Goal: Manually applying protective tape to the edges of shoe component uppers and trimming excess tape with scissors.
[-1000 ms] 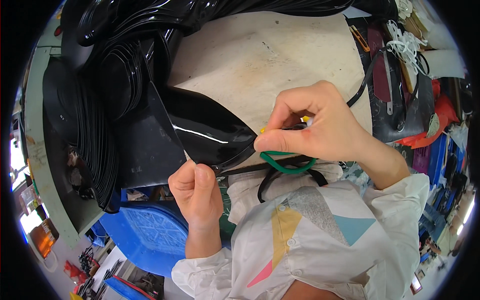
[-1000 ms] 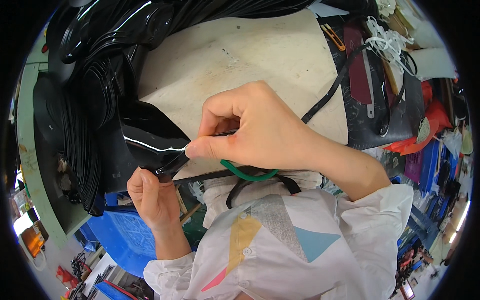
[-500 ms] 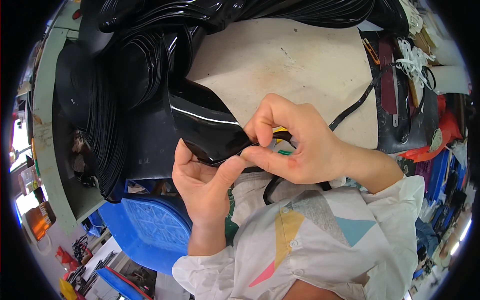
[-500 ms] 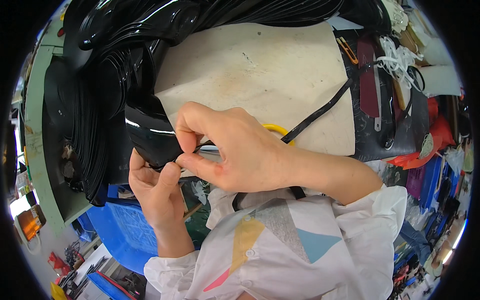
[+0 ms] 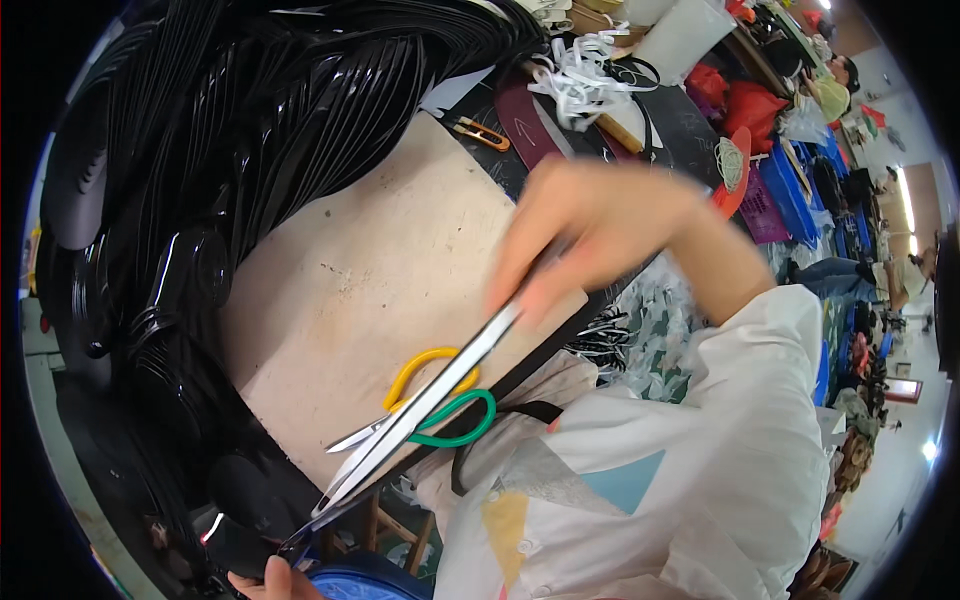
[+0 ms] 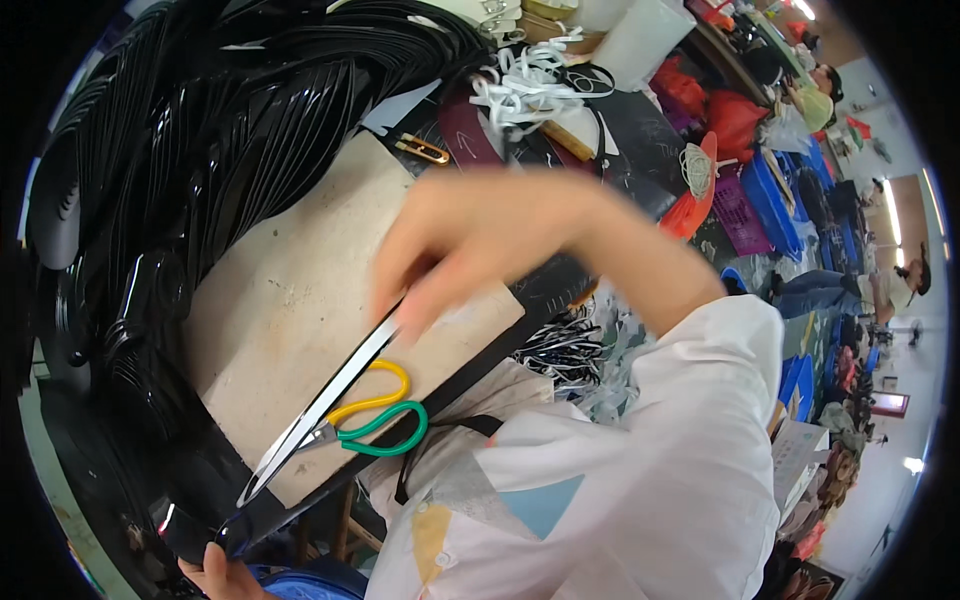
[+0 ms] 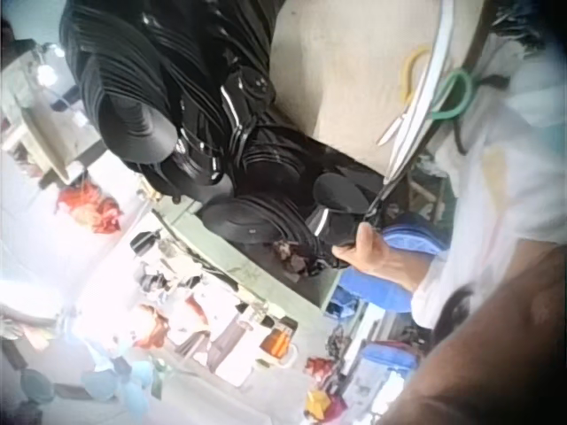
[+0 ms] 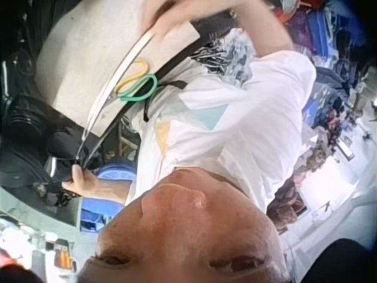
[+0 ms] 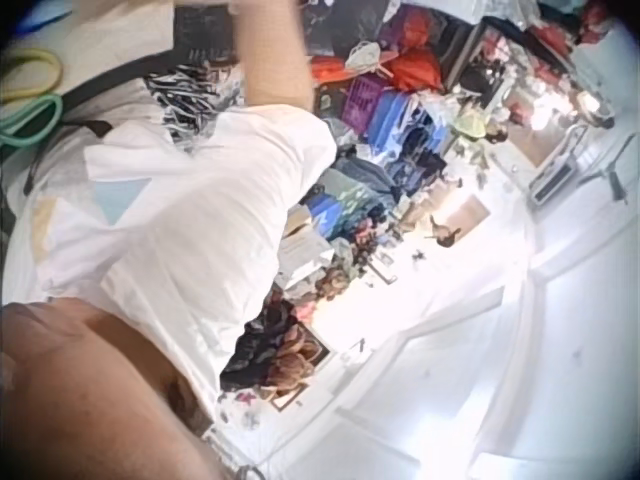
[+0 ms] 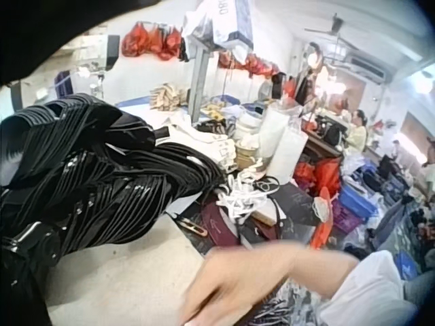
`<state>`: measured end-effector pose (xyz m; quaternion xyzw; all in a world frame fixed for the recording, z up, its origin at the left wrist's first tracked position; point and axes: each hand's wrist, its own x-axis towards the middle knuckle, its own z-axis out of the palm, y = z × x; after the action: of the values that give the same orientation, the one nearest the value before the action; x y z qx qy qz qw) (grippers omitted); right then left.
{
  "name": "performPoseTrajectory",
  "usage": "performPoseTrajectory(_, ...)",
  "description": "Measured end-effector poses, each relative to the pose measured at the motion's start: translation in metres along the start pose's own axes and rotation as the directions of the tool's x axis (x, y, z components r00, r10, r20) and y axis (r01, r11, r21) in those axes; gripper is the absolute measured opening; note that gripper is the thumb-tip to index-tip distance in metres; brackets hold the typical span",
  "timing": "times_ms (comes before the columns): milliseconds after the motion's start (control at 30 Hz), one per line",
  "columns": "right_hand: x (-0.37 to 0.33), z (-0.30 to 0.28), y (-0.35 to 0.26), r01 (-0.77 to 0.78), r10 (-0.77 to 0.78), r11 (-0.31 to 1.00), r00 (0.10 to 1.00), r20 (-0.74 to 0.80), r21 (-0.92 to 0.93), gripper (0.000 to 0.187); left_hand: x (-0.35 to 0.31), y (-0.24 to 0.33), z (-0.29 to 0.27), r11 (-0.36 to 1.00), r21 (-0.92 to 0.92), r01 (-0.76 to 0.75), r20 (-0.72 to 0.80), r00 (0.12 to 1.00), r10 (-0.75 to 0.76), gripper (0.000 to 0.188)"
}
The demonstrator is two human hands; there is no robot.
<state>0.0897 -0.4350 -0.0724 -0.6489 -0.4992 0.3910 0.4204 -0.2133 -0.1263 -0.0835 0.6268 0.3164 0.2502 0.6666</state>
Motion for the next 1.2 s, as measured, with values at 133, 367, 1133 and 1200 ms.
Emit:
performPoseTrajectory(133,-0.064,-0.096,-0.015,-0.381,0.297,0.903,0.888,-0.351,-0.199,0.017,-0.009,-0.01,-0.023,1.0,0.003,0.025,-0.079,0.997,-0.025,0.051)
performPoseTrajectory(367,0.021,-0.126,0.024,-0.531,-0.404,0.382,0.641,-0.653,-0.757,0.015,0.018,-0.052,0.093,0.995,-0.076,0.067,-0.017,0.998,-0.068,0.03)
performPoseTrajectory(1133,0.025,0.138,0.034,-0.209,0.052,0.864,0.942,-0.331,-0.459,0.033,0.008,-0.044,0.064,0.826,-0.548,0.131,0.088,0.991,-0.099,0.04)
performPoseTrajectory(1200,0.029,0.136,0.021,-0.216,0.148,0.944,0.953,-0.266,-0.249,0.04,0.007,-0.046,0.064,0.804,-0.582,0.119,0.087,0.993,-0.084,0.04)
